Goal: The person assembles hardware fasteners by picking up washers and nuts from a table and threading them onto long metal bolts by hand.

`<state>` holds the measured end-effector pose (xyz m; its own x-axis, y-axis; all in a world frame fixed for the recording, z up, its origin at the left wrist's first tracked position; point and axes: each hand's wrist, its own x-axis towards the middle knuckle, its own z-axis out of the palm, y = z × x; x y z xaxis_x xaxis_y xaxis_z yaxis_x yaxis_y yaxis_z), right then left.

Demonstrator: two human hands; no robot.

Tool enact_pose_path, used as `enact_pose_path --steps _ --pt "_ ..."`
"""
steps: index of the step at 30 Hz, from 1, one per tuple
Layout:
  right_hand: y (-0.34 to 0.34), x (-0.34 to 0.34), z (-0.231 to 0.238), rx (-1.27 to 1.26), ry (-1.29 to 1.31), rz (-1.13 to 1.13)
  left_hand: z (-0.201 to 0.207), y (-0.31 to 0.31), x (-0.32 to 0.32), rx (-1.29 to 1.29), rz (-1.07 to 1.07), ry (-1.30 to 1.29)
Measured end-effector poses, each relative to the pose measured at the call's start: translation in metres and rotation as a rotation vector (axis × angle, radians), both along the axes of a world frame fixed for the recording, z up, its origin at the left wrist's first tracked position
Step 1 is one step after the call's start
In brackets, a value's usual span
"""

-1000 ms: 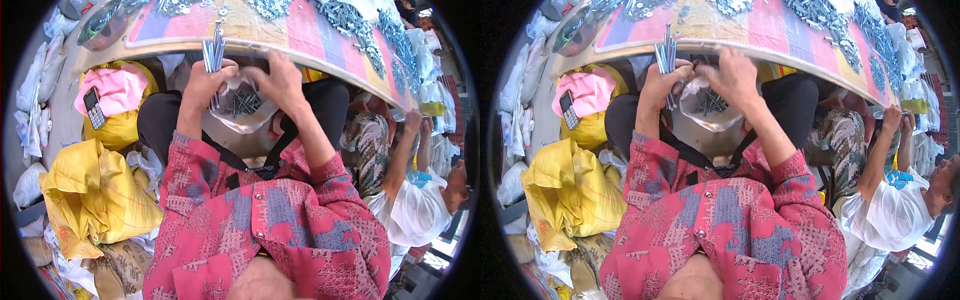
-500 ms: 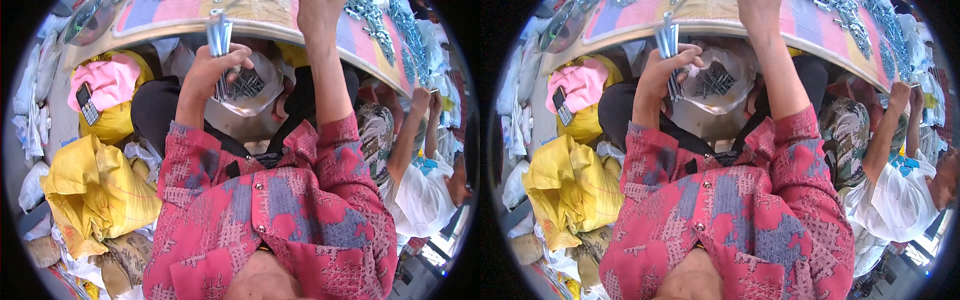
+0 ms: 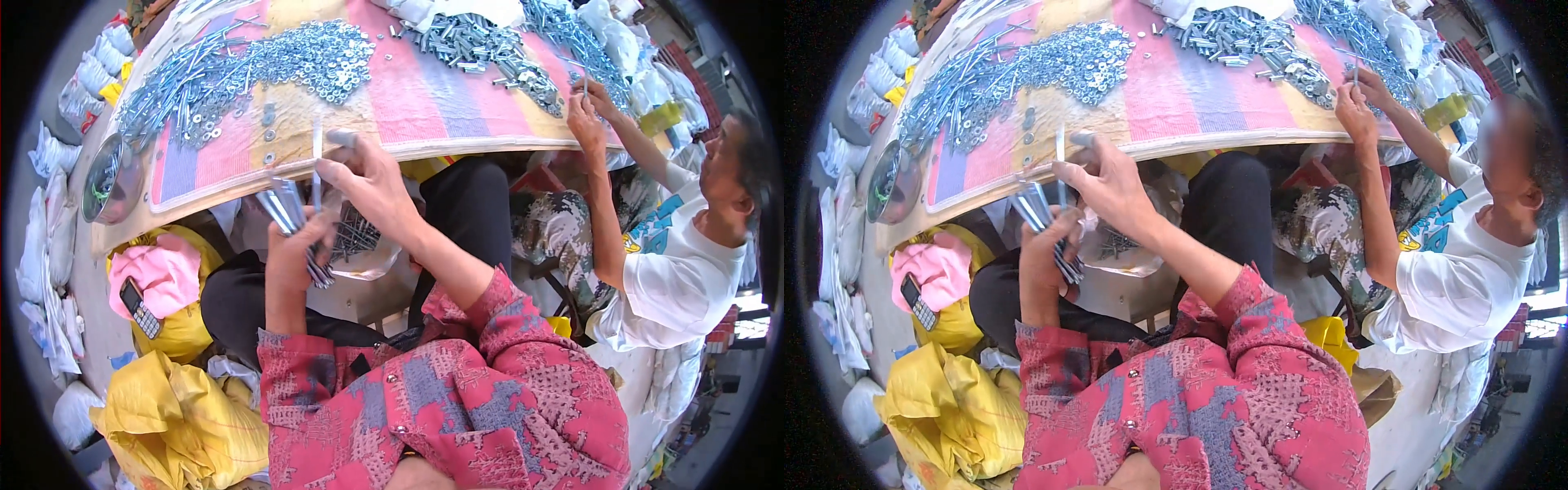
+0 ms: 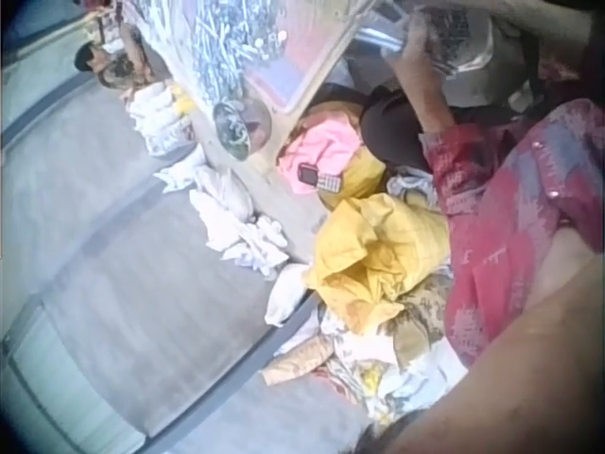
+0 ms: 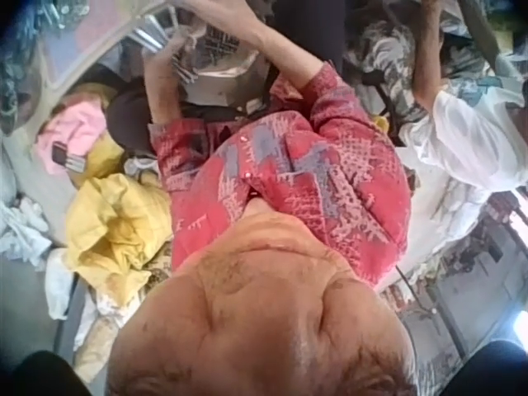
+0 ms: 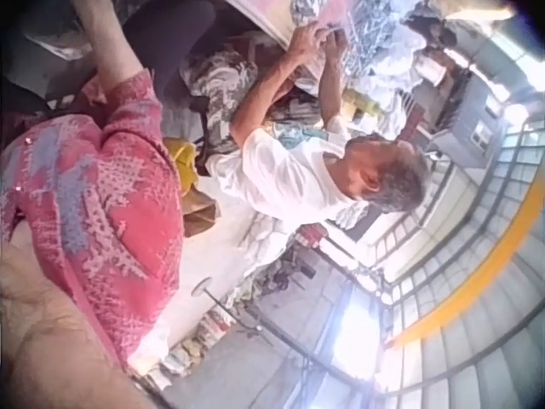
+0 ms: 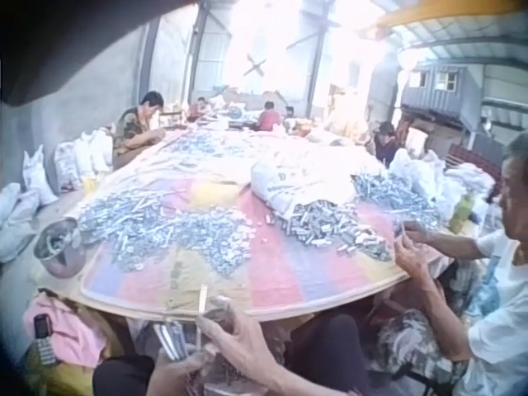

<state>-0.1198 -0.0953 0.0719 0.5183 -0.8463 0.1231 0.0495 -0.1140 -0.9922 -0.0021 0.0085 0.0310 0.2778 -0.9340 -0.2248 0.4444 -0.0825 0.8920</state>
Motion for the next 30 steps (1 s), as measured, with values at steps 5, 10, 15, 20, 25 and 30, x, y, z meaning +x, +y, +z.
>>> enact_pose_path --steps 5,10,15,20,25,30 --pt "-0.036 -0.016 -0.019 0.153 0.098 0.272 -0.004 -0.007 -0.015 0.055 -0.008 -0.029" --pt "-0.165 -0.090 -0.030 -0.523 0.494 -0.503 -0.007 -0.012 -0.012 0.043 0.000 0.011" --pt "-0.260 -0.134 -0.027 -0.859 0.980 -0.633 -0.022 -0.015 -0.013 0.076 -0.076 0.090" --pt "-0.293 -0.136 -0.032 -1.047 1.299 -0.448 -0.016 -0.013 -0.015 0.083 -0.117 0.115" --pt "-0.284 -0.123 -0.014 -0.796 1.197 -0.378 -0.019 -0.011 -0.011 0.088 -0.139 0.095" --pt "-0.191 -0.093 -0.007 0.121 0.203 0.035 -0.018 -0.010 -0.008 0.071 -0.064 0.112"
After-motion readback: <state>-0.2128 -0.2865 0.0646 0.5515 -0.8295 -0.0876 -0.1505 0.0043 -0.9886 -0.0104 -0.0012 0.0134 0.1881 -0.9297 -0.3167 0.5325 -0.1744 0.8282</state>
